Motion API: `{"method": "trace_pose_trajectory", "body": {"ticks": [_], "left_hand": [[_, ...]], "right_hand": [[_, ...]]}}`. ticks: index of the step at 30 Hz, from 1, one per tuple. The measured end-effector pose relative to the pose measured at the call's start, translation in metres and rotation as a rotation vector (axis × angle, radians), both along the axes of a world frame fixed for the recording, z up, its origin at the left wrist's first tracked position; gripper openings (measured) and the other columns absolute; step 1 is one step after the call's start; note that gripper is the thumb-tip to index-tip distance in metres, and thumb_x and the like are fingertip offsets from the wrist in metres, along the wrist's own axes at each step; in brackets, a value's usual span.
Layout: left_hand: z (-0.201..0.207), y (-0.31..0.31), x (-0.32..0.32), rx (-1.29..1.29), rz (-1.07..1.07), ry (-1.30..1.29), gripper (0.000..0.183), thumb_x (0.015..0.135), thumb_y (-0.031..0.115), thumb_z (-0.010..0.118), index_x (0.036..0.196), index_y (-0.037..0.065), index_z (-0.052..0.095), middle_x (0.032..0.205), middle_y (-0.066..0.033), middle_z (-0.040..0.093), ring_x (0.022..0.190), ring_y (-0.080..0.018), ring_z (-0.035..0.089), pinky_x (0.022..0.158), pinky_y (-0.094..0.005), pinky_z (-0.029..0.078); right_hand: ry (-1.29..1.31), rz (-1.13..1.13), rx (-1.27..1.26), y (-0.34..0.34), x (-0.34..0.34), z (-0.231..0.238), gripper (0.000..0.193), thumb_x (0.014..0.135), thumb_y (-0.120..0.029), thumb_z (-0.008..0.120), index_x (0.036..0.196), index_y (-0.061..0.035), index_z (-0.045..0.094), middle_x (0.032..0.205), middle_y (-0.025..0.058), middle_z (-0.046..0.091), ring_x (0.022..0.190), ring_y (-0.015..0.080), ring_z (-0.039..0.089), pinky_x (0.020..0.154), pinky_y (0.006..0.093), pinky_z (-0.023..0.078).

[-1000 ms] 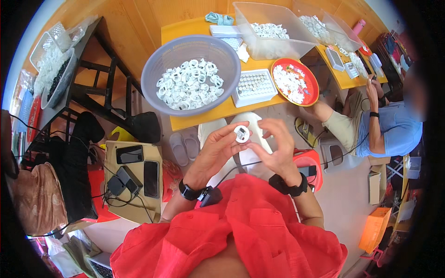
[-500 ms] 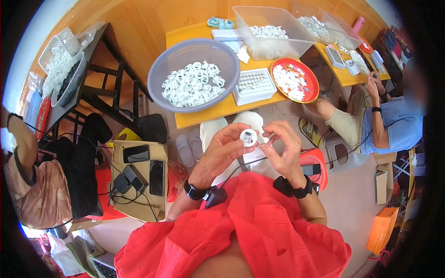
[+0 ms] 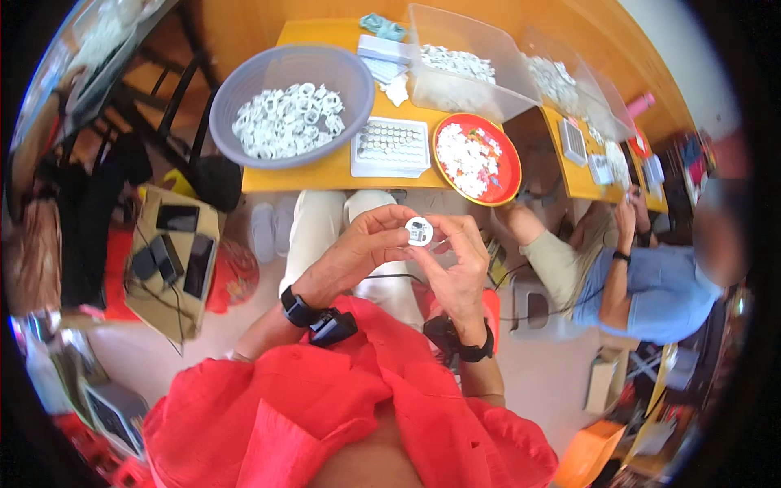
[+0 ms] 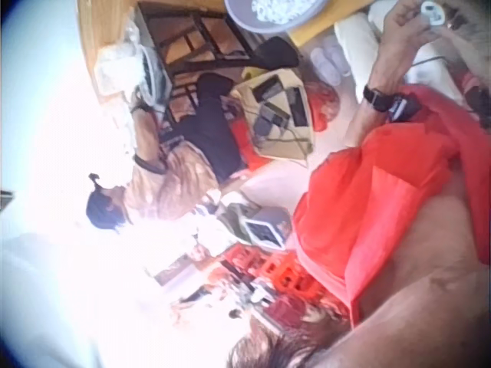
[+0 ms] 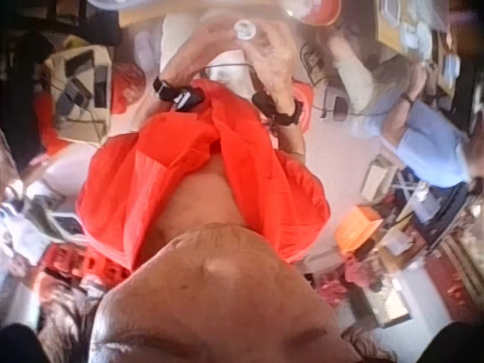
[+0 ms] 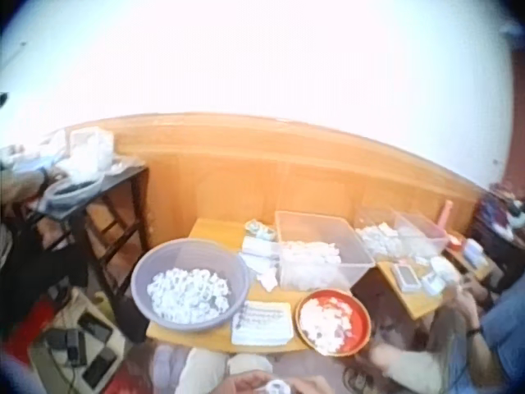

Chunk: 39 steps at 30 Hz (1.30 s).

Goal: Manually assembling small white plastic rings and black inserts into a finished component.

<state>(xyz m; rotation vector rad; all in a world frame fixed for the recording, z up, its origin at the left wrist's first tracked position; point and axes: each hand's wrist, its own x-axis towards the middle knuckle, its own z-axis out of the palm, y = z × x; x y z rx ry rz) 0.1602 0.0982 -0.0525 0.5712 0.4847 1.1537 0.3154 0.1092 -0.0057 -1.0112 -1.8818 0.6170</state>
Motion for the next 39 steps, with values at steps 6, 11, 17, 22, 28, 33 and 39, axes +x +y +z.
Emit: {"method": "trace_pose_trajectory", "body": {"ticks": [6,11,17,22,28,33,39], "left_hand": [[0.003,-0.007,0.01,-0.086,0.059,-0.016,0.03,0.091,0.022,0.047,0.107,-0.003,0.051,0.103,-0.0111,0.057,0.096,-0.0204,0.058,0.082,-0.0322,0.05],[-0.008,-0.022,0.002,-0.179,0.074,0.147,0.036,0.09,0.024,0.049,0.111,-0.004,0.052,0.105,-0.0126,0.058,0.093,-0.02,0.059,0.081,-0.0316,0.05],[-0.01,-0.024,-0.004,-0.175,0.098,0.098,0.032,0.089,0.021,0.052,0.109,-0.004,0.054,0.105,-0.0128,0.058,0.093,-0.02,0.059,0.079,-0.03,0.051],[-0.007,-0.015,-0.017,-0.146,0.033,0.139,0.032,0.088,0.02,0.053,0.11,-0.004,0.053,0.104,-0.0142,0.058,0.097,-0.0224,0.058,0.079,-0.0299,0.051],[-0.01,-0.013,-0.049,-0.046,0.0,0.073,0.031,0.087,0.014,0.052,0.113,-0.005,0.051,0.108,-0.0147,0.056,0.102,-0.0223,0.056,0.083,-0.0302,0.05],[-0.022,-0.019,-0.071,-0.06,0.038,-0.022,0.03,0.087,0.012,0.053,0.112,-0.004,0.051,0.107,-0.0157,0.056,0.103,-0.0237,0.055,0.083,-0.0304,0.05],[-0.02,-0.022,-0.088,-0.069,0.118,-0.017,0.032,0.085,0.015,0.055,0.111,-0.004,0.051,0.104,-0.0177,0.058,0.093,-0.0212,0.059,0.08,-0.0293,0.051]], "right_hand": [[-0.059,0.245,-0.092,0.018,0.021,-0.014,0.041,0.063,0.001,0.071,0.101,-0.0059,0.059,0.087,0.0072,0.051,0.075,0.0189,0.054,0.061,0.028,0.045],[-0.052,0.456,-0.207,0.028,0.018,-0.024,0.044,0.064,0.001,0.07,0.105,-0.0058,0.057,0.089,0.0086,0.047,0.076,0.0211,0.054,0.065,0.0305,0.046],[-0.059,0.538,-0.253,0.038,0.018,-0.019,0.044,0.064,-0.001,0.07,0.106,-0.0062,0.057,0.092,0.0085,0.046,0.077,0.0212,0.055,0.064,0.0298,0.046],[-0.001,-0.023,-0.215,0.093,0.05,-0.058,0.021,0.073,-0.009,0.064,0.092,0.0,0.062,0.082,0.0094,0.06,0.071,0.017,0.058,0.063,0.0283,0.047],[0.01,-0.276,-0.232,0.14,0.083,-0.091,0.016,0.076,-0.008,0.061,0.087,0.0032,0.062,0.077,0.0123,0.063,0.07,0.0191,0.061,0.064,0.0276,0.048],[-0.063,-0.137,-0.142,0.129,0.022,-0.071,0.012,0.076,-0.006,0.061,0.086,0.0016,0.063,0.076,0.0099,0.062,0.064,0.0164,0.058,0.061,0.0271,0.046],[-0.056,-0.119,-0.136,0.134,-0.035,-0.071,0.012,0.074,-0.004,0.063,0.085,0.0006,0.064,0.075,0.0064,0.063,0.064,0.011,0.055,0.06,0.0242,0.045]]}}
